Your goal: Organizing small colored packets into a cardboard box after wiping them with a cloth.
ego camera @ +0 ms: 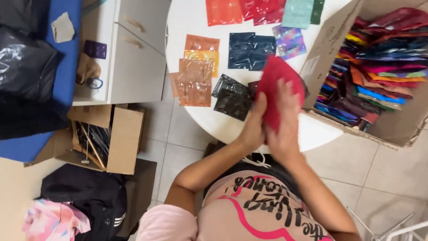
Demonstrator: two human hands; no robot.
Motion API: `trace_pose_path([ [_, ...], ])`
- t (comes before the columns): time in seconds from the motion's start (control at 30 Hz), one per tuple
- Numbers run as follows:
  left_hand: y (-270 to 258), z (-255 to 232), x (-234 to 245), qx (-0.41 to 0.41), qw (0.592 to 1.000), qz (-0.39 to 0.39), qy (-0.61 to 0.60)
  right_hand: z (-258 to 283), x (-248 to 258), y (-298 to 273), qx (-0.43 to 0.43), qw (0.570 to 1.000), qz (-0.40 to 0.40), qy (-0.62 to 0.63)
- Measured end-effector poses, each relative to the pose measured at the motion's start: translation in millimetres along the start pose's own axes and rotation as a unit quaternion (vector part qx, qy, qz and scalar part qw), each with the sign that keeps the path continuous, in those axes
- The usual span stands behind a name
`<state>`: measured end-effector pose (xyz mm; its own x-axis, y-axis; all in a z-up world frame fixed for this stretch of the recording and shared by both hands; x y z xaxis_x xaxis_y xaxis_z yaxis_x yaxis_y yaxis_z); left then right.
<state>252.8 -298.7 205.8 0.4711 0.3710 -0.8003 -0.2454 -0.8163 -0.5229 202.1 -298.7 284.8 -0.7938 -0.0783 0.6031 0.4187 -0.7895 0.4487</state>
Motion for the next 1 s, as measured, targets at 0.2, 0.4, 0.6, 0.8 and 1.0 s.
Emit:
trace_pose_path([
  [0.2,-7,21,8,-0.03,0.975,0.072,0.208,1,-12,-2,-0.021,0.998,-0.033,0.054],
  [0.4,-39,-15,-26,-0.152,0.816,0.03,0.557,-116,-32,-101,-0.419,0.673,-0.32,0.519],
  [0.6,-15,-39,9,-0.046,0.833,-0.102,0.542,-104,11,-103,-0.45,0.677,-0.312,0.492],
  [0.8,37,35,74,0.011,0.987,0.081,0.135,-143,83,-131,-0.392,0.761,-0.383,0.348],
  [1.0,30,65,76,0.066,0.993,-0.011,0.102,-138,35,-144,-0.349,0.916,-0.134,0.147],
])
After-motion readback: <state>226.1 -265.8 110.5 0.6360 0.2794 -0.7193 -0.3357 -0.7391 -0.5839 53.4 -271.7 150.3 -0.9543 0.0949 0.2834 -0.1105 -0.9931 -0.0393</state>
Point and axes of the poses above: each hand's wrist, its own y-axis towards the middle knuckle, its own x-axis out of the back of the hand, z = x × y, the point moved 10 cm from there along y, towards the middle knuckle, and after that the axes turned 12 degrees about x, right-handed, at the moved point
